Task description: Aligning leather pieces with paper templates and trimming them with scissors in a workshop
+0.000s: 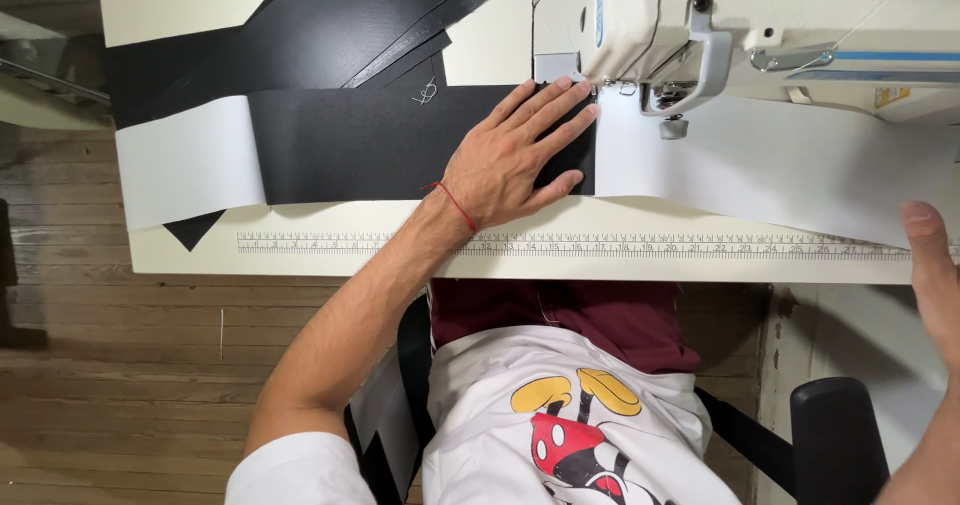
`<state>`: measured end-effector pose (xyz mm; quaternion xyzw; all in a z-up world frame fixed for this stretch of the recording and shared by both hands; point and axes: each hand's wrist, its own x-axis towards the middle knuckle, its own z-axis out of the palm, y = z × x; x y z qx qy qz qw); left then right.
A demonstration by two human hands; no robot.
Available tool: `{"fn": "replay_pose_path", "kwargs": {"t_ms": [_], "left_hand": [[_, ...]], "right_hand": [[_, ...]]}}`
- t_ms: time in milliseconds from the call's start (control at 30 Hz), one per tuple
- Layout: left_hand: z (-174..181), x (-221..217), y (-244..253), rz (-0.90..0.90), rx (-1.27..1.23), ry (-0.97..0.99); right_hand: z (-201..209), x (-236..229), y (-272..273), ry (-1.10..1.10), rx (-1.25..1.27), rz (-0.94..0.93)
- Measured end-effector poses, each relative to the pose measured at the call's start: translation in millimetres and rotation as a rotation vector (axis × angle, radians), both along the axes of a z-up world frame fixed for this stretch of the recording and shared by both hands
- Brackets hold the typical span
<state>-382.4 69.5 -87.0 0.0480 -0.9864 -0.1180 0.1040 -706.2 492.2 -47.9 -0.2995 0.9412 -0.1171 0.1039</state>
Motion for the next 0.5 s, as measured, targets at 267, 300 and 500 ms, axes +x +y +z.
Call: {"fn": "replay_pose_path", "kwargs": {"t_ms": [267,300,500], "left_hand": [[-19.5,-6.6,1.9,0.061,0.030,0.172],[-19.1,-5.1,5.0,0.062,0.030,0.169],[-9.9,-5.7,-4.5,0.078,0.035,0.177]], "right_hand": [[31.1,168.8,-208.3,-0.089,-0.592,0.456],[14.3,168.5,-215.0,-0.092,-0.592,0.455],[-2.0,158.1,-241.5,0.005,-0.075,0.546]]}}
